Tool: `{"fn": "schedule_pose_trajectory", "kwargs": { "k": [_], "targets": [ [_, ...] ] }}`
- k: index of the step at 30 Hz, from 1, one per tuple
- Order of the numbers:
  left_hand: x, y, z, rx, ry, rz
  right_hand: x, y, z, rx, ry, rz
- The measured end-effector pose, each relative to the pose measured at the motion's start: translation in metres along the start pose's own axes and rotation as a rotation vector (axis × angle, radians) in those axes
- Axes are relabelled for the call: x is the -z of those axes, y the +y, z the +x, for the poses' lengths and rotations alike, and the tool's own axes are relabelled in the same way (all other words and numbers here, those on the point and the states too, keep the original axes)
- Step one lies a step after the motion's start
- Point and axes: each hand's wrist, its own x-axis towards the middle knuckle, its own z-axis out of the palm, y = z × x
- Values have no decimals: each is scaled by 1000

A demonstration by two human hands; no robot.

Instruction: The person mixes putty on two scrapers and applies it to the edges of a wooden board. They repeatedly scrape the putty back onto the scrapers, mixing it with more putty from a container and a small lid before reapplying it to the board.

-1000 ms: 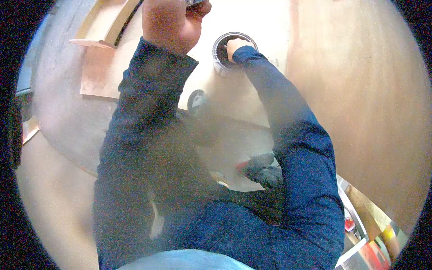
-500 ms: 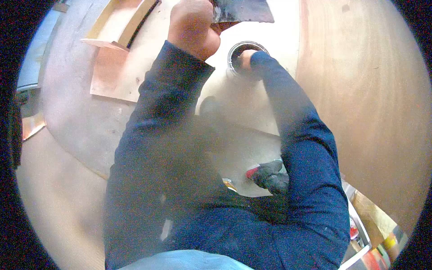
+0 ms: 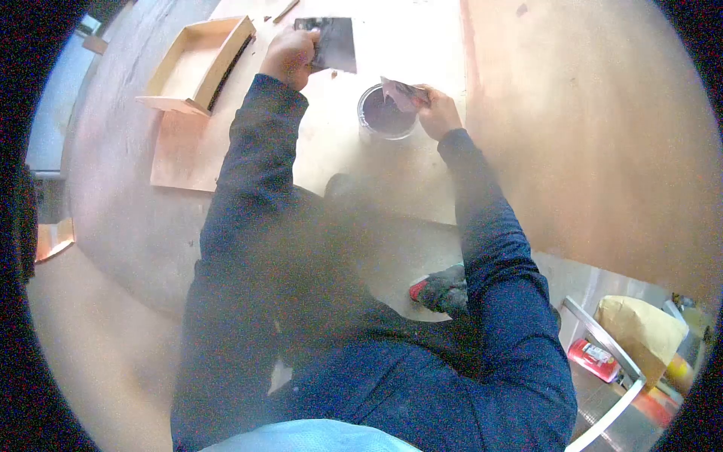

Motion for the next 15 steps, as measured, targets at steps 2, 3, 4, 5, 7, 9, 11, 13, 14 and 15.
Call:
{"fn": "schedule_pose_trajectory", "kwargs": {
  "k": [2,3,4,5,7,9,11,13,14,15],
  "targets": [
    [9,-15,7,-13,-65,30,3,-2,-4,43,54,89],
    [11,-29,15,-22,-117,60,4,-7,-6,58,83,132],
    [8,-45,31,44,4,129,5,-12,-9,74,111,176],
    [18,-66,43,-21,-177,309,6,-18,-12,77,118,178],
    [16,-62,32,149,-281,302,9,-35,-19,88,177,173],
    [-7,-49,9,381,-204,111,10,-55,-30,87,228,145],
    [-12,-40,-4,404,-199,46,9,-66,-38,57,282,196],
    [-15,-46,7,512,-275,-2,3,-65,-38,108,350,206],
    [-16,-51,10,509,-281,-2,0,-64,-37,156,408,219],
    [-18,-51,8,547,-275,-71,1,-77,-41,165,430,267]
  ]
}}
